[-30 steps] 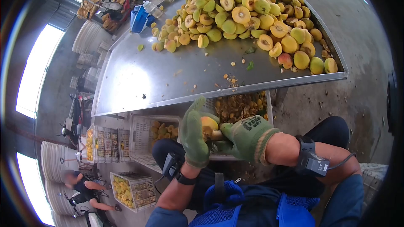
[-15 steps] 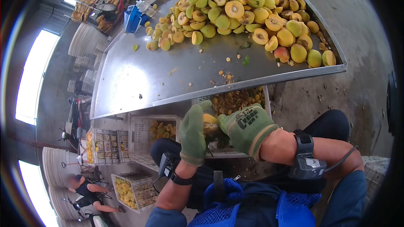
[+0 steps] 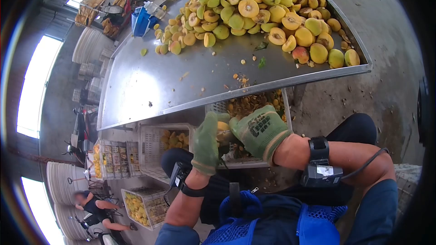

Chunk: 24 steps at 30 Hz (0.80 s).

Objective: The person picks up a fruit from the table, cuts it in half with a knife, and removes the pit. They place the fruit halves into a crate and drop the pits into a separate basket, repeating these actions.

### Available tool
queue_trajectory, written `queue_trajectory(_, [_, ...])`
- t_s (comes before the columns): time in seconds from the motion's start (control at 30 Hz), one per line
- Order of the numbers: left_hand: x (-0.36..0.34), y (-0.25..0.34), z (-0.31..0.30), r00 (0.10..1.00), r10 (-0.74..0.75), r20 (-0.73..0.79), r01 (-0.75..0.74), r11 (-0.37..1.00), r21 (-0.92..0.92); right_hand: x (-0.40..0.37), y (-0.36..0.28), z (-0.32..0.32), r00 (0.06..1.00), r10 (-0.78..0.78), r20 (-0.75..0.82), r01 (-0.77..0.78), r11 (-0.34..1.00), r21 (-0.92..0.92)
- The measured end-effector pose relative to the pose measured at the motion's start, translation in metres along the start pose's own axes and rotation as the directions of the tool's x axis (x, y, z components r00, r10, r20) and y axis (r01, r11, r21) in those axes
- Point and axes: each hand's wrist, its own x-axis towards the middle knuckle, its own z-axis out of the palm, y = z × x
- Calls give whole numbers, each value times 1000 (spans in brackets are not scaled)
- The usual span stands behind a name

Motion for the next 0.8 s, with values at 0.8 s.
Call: queue_trajectory(0.8, [-2, -8, -41, 973, 232, -5, -230, 965, 123, 5, 13, -45, 905, 195, 379, -354, 838, 415])
